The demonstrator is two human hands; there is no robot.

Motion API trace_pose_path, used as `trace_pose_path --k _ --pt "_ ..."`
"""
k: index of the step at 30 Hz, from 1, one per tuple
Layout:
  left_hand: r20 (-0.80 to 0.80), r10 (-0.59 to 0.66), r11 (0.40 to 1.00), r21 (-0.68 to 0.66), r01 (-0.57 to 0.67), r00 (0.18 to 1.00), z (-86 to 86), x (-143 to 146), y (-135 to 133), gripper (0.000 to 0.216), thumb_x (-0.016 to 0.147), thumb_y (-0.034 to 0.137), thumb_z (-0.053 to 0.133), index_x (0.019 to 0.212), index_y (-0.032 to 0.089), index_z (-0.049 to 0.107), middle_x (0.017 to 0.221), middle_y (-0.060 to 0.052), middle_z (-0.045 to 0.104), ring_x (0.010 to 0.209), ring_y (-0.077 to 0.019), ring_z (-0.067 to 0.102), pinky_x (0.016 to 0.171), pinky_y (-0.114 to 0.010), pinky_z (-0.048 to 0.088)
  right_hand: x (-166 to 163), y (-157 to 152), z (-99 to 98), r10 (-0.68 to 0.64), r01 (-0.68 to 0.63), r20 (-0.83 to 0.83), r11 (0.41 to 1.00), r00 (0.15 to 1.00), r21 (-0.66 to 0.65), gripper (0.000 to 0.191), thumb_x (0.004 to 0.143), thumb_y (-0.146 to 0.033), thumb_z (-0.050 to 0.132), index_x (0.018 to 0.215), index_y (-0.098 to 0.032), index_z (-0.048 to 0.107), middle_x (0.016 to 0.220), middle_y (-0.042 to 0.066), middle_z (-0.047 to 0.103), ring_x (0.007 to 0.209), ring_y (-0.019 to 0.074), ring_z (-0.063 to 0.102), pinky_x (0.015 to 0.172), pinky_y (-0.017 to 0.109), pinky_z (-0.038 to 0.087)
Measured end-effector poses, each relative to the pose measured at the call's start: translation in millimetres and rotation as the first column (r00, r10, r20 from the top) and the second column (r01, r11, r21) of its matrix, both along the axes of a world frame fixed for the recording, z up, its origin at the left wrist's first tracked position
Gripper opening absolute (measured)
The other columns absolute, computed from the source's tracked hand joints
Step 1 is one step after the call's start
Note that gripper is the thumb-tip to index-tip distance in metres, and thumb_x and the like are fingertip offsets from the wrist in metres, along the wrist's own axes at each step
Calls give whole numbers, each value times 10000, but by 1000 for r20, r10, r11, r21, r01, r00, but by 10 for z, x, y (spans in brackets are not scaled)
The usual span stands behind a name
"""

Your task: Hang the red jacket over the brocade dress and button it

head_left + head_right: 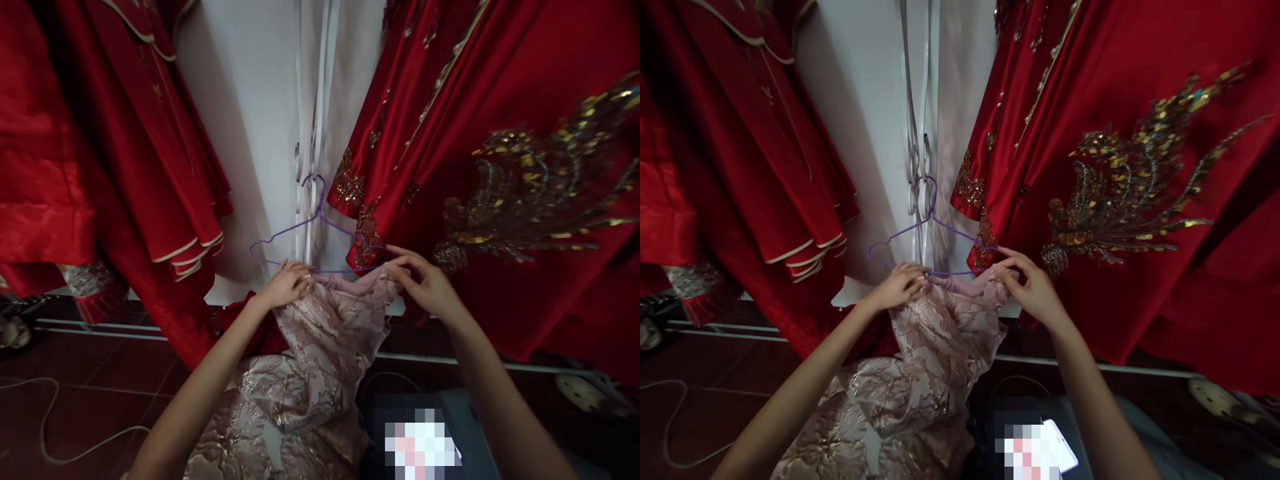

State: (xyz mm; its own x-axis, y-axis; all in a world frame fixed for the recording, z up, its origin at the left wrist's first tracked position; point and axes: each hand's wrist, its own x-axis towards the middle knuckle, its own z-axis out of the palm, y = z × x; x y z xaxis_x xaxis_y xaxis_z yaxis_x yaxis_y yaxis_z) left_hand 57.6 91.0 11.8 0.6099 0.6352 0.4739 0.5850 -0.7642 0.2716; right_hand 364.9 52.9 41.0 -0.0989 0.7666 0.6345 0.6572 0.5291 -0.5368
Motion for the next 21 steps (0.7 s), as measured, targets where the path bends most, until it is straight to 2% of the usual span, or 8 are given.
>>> trace_pose_path --k 2,4,7,10,15,21 --pt "-51 25 1000 2 -25 998 -97 54 11 247 885 314 394 925 228 622 1190 -36 564 1125 -188 466 1056 -431 213 184 145 -70 -148 151 -40 985 988 87 184 790 -381 550 822 -216 626 1201 76 581 1076 234 558 944 393 407" --pt "-74 53 999 13 -52 996 -168 57 13 238 879 305 405 916 222 625 1150 -40 578 1101 -189 476 1060 -435 195 379 242 -157 -303 308 -56 941 951 143 172 788 -361 546 815 -209 622 1147 86 613 1026 228 580 908 375 422" --pt "-70 72 997 16 -71 995 -213 20 3 232 878 296 407 883 217 625 1135 -35 581 1098 -190 473 1067 -440 170 600 284 -255 -444 442 -27 883 896 159 160 772 -346 556 805 -205 624 1103 88 637 978 225 597 854 346 439" --pt "-54 74 997 11 -73 996 -224 -14 -17 231 881 296 404 892 220 621 1162 -28 569 1120 -192 459 1072 -442 155 688 264 -291 -494 489 -11 858 869 156 159 765 -344 556 801 -206 626 1080 86 647 961 219 604 838 329 442" --pt "-54 80 997 8 -80 995 -218 -26 -68 226 880 293 408 896 224 623 1164 -28 569 1120 -198 456 1070 -458 146 656 248 -284 -511 506 -23 841 859 190 143 768 -330 548 807 -208 610 1053 81 660 942 215 616 820 314 449" --pt "-56 79 997 17 -78 995 -200 -17 -120 232 886 289 396 900 231 621 1151 -23 568 1110 -186 459 1067 -441 161 635 227 -264 -527 526 -33 838 849 141 111 754 -310 578 816 -225 614 1057 54 672 901 217 643 777 311 468"
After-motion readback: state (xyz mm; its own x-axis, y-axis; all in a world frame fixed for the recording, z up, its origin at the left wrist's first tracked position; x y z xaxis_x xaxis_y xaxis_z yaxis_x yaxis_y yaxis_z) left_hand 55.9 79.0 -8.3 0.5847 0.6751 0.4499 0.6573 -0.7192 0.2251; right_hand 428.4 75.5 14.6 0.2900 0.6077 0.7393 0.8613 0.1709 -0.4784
